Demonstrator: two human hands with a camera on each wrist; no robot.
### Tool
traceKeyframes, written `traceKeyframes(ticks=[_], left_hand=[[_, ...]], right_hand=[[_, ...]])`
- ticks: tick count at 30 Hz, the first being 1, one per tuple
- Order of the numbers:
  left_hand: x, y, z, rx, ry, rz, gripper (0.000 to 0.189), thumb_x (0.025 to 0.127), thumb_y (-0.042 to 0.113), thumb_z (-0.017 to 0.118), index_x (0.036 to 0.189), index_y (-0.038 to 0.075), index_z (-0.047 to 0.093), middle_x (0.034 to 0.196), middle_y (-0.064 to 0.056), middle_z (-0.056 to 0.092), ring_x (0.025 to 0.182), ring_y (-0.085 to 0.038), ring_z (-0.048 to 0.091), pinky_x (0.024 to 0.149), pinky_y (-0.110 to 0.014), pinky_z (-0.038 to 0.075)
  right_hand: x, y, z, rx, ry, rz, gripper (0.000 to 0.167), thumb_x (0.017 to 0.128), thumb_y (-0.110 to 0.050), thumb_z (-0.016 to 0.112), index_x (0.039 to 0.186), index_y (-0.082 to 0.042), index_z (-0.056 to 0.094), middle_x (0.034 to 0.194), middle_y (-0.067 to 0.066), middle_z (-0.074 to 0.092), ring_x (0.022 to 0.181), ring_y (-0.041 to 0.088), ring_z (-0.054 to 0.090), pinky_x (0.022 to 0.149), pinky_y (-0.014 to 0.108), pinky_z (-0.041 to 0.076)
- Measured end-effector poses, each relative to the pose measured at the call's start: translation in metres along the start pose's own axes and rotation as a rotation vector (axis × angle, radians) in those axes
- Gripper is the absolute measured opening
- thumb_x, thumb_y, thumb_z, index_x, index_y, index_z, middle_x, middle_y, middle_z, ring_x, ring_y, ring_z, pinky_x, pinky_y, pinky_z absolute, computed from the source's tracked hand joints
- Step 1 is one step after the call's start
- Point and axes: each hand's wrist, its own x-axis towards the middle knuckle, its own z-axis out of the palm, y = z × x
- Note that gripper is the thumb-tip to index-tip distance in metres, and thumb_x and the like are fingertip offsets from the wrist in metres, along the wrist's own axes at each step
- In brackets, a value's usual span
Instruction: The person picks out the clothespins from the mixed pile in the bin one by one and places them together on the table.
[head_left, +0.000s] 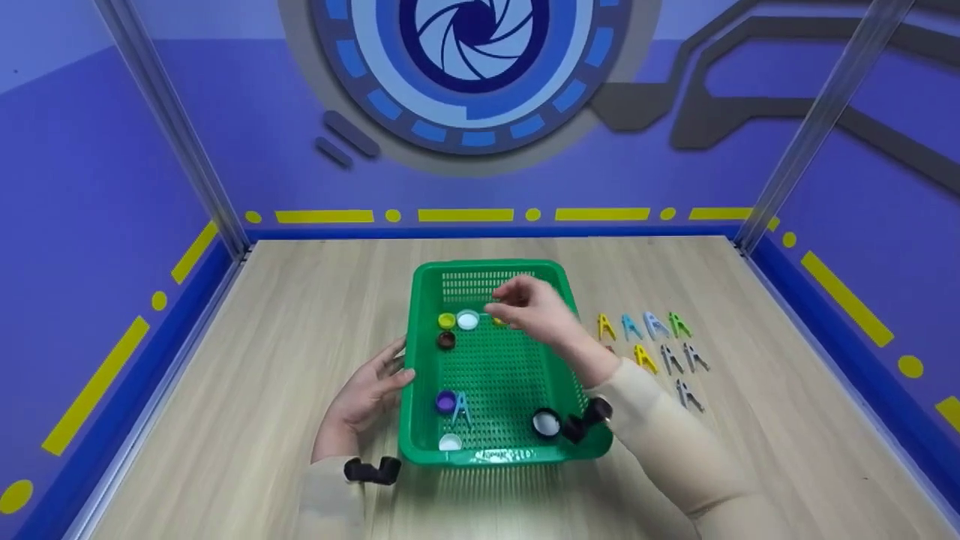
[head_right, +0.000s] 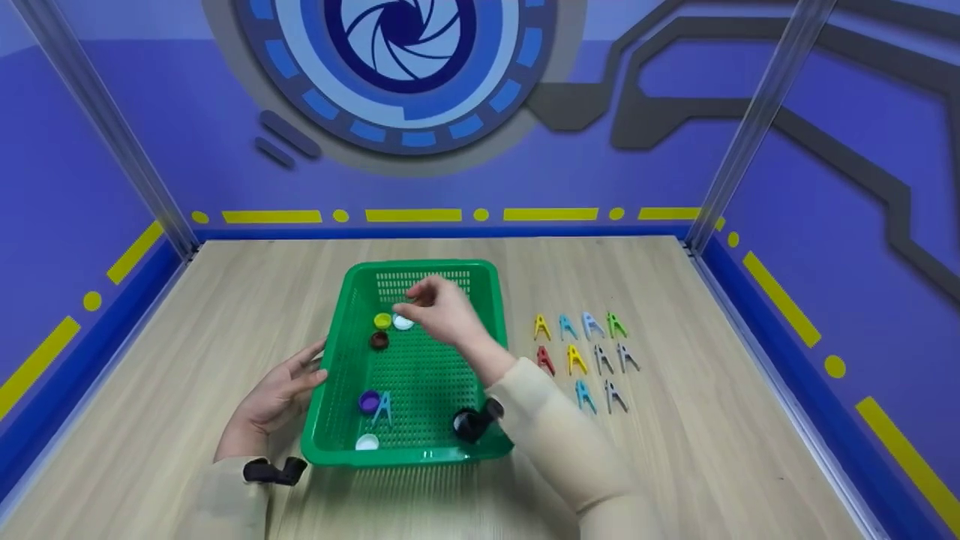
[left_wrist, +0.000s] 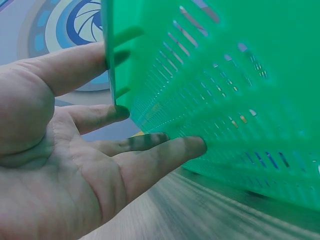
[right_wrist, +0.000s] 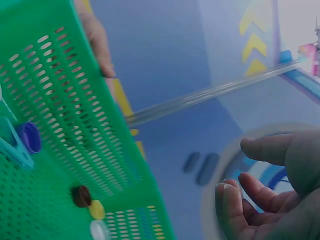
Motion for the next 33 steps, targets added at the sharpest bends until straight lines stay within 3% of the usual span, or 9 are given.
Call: traceKeyframes(ticks=[8, 12, 15, 18, 22, 25, 28, 33], left_hand=[[0.0, -0.001, 0.0, -0.003, 0.014, -0.011, 0.078, 0.104, 0.018, 0.061, 0.166, 0.01, 0.014, 0.165, -0.028, 0.029, 0.144, -0.037, 0.049, 0.107, -0.041, 0.054], [0.001, -0.001, -0.001, -0.015, 0.006, -0.01, 0.079, 0.104, 0.017, 0.061, 0.166, 0.01, 0.013, 0.165, -0.028, 0.028, 0.143, -0.035, 0.051, 0.107, -0.041, 0.054], [0.001, -0.001, -0.001, -0.011, 0.008, -0.005, 0.078, 0.104, 0.017, 0.061, 0.166, 0.011, 0.014, 0.165, -0.026, 0.03, 0.144, -0.036, 0.05, 0.108, -0.043, 0.054], [0.001, -0.001, 0.0, 0.002, 0.018, -0.005, 0.077, 0.104, 0.017, 0.061, 0.166, 0.011, 0.015, 0.166, -0.025, 0.03, 0.146, -0.038, 0.047, 0.109, -0.044, 0.052], [0.001, 0.0, 0.001, 0.009, 0.04, -0.02, 0.078, 0.103, 0.018, 0.063, 0.165, 0.012, 0.016, 0.166, -0.024, 0.031, 0.146, -0.037, 0.047, 0.111, -0.044, 0.051], [0.002, 0.0, 0.001, 0.024, 0.051, -0.015, 0.079, 0.103, 0.019, 0.063, 0.166, 0.011, 0.016, 0.165, -0.025, 0.032, 0.145, -0.038, 0.047, 0.111, -0.045, 0.051], [0.002, 0.0, 0.002, 0.021, 0.057, -0.013, 0.079, 0.102, 0.019, 0.064, 0.166, 0.012, 0.017, 0.165, -0.025, 0.033, 0.146, -0.038, 0.047, 0.111, -0.045, 0.051], [0.002, -0.002, 0.001, -0.001, 0.046, -0.016, 0.078, 0.103, 0.018, 0.063, 0.166, 0.013, 0.018, 0.166, -0.024, 0.032, 0.146, -0.038, 0.047, 0.11, -0.045, 0.052]], right_hand=[[0.028, 0.02, 0.041, -0.179, -0.158, 0.112, 0.028, 0.092, -0.029, 0.078, 0.107, -0.008, 0.067, 0.096, 0.006, 0.068, 0.08, 0.014, 0.063, 0.069, 0.026, 0.056], [0.028, 0.035, 0.055, -0.312, -0.273, 0.16, 0.031, 0.088, -0.035, 0.082, 0.102, -0.01, 0.068, 0.095, 0.003, 0.069, 0.081, 0.013, 0.062, 0.07, 0.028, 0.055], [0.026, 0.041, 0.062, -0.387, -0.384, 0.189, 0.027, 0.087, -0.037, 0.083, 0.087, -0.014, 0.068, 0.081, -0.001, 0.067, 0.072, 0.01, 0.059, 0.065, 0.026, 0.051], [0.024, 0.043, 0.068, -0.5, -0.498, 0.18, 0.034, 0.085, -0.036, 0.085, 0.068, -0.017, 0.063, 0.063, -0.006, 0.057, 0.058, 0.007, 0.048, 0.056, 0.024, 0.042], [0.021, 0.048, 0.076, -0.697, -0.617, 0.167, 0.037, 0.083, -0.041, 0.086, 0.064, -0.017, 0.065, 0.059, -0.009, 0.052, 0.057, 0.007, 0.042, 0.055, 0.022, 0.037], [0.02, 0.051, 0.082, -0.777, -0.64, 0.183, 0.037, 0.082, -0.046, 0.085, 0.069, -0.016, 0.067, 0.061, -0.009, 0.052, 0.06, 0.008, 0.043, 0.058, 0.024, 0.037], [0.02, 0.054, 0.086, -0.811, -0.606, 0.192, 0.035, 0.082, -0.045, 0.086, 0.075, -0.014, 0.07, 0.064, -0.008, 0.056, 0.062, 0.009, 0.045, 0.059, 0.025, 0.039], [0.024, 0.056, 0.084, -0.827, -0.56, 0.172, 0.021, 0.087, -0.027, 0.084, 0.095, -0.008, 0.079, 0.085, 0.001, 0.075, 0.072, 0.012, 0.058, 0.071, 0.029, 0.054]])
